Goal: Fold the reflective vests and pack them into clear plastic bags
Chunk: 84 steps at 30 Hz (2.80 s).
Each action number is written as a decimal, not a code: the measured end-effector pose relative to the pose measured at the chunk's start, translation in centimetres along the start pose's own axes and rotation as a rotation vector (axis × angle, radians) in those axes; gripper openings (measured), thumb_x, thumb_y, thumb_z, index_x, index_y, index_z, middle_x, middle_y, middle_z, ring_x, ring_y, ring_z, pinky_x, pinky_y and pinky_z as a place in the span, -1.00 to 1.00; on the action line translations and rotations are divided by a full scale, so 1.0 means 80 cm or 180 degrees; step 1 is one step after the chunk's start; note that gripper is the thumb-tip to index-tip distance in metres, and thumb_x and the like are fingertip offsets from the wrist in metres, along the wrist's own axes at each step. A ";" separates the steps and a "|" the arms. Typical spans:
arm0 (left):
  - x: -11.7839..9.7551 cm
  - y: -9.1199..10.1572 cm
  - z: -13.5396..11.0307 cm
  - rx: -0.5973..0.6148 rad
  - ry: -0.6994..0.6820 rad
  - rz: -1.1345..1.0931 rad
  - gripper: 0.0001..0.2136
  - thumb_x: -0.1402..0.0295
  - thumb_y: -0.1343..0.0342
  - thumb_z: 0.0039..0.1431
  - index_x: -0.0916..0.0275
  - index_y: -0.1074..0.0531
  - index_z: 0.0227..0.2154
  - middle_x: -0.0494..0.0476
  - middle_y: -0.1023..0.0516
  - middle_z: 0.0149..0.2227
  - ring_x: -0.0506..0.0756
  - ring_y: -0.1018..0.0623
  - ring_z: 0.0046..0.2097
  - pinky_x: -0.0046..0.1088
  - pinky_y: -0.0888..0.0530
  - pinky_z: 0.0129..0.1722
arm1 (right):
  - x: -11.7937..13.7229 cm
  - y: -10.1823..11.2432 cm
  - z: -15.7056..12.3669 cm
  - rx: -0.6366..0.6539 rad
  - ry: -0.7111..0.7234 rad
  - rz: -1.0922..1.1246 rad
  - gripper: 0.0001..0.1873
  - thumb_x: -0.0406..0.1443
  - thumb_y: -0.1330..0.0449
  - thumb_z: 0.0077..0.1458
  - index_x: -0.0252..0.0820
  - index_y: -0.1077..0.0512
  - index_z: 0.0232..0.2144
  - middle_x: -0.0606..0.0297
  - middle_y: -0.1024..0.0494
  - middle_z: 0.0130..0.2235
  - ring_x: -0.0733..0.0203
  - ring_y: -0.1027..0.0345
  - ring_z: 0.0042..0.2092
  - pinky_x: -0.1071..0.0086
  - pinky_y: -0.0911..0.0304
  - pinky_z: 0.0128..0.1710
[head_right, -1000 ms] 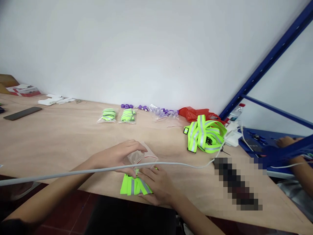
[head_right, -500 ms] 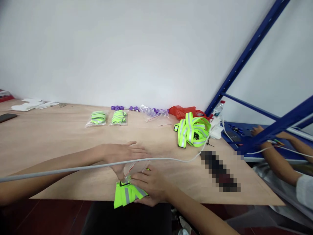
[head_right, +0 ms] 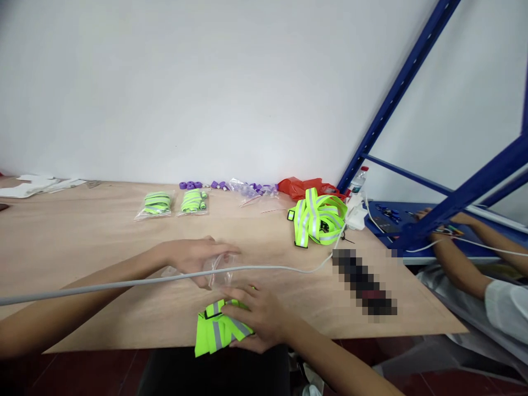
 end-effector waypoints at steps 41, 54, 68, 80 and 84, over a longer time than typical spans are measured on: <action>-0.001 -0.079 0.008 -0.0843 -0.0242 -0.0129 -0.18 -0.08 -0.29 0.11 0.18 -0.18 0.33 0.34 -0.44 0.24 0.36 -0.49 0.20 -0.15 -0.34 0.18 | -0.038 0.032 0.020 -0.0177 -0.0939 -0.0408 -0.52 -0.18 -0.25 0.20 -0.18 -0.39 0.14 0.01 -0.59 0.08 -0.11 -0.50 0.06 0.10 -0.35 -0.02; -0.003 -0.092 0.021 -0.0742 -0.0222 -0.0421 -0.21 0.02 -0.37 0.02 0.15 -0.23 0.26 0.28 -0.50 0.17 0.36 -0.54 0.13 -0.21 -0.46 0.04 | -0.037 -0.003 0.013 -0.0523 -0.1060 0.0467 -0.46 -0.23 -0.30 0.09 -0.12 -0.38 0.13 0.01 -0.48 0.10 -0.13 -0.38 0.15 0.02 -0.38 0.12; 0.002 -0.098 0.021 -0.0716 -0.0210 -0.0248 -0.19 0.08 -0.36 0.03 0.16 -0.19 0.32 0.31 -0.47 0.18 0.37 -0.53 0.12 -0.19 -0.45 0.06 | -0.047 -0.016 -0.037 -0.0750 -0.2480 0.0884 -0.06 -0.16 -0.45 -0.02 -0.08 -0.16 0.34 -0.06 -0.26 0.35 -0.23 -0.20 0.35 -0.14 -0.25 0.25; -0.006 -0.091 0.019 -0.0671 -0.0231 -0.0393 -0.24 0.11 -0.35 0.10 0.18 -0.21 0.32 0.33 -0.48 0.20 0.35 -0.51 0.16 -0.16 -0.42 0.12 | -0.035 0.003 -0.020 -0.0690 -0.2892 0.1141 -0.29 -0.23 -0.38 0.00 -0.10 -0.35 0.22 0.07 -0.56 0.13 -0.16 -0.46 0.13 -0.06 -0.39 0.11; -0.002 -0.096 0.018 -0.0731 -0.0252 -0.0369 -0.22 0.07 -0.35 0.10 0.18 -0.21 0.32 0.33 -0.46 0.21 0.36 -0.50 0.17 -0.16 -0.41 0.13 | -0.029 0.003 -0.026 -0.0642 -0.2720 0.1060 -0.36 -0.20 -0.33 0.09 -0.05 -0.35 0.22 0.10 -0.54 0.15 -0.13 -0.44 0.16 -0.04 -0.39 0.12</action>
Point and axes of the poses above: each hand's wrist, its own z-axis towards the middle knuckle, its own y-axis out of the back of the hand, x = y × z, the point moved 1 cm from there along z, towards the middle knuckle
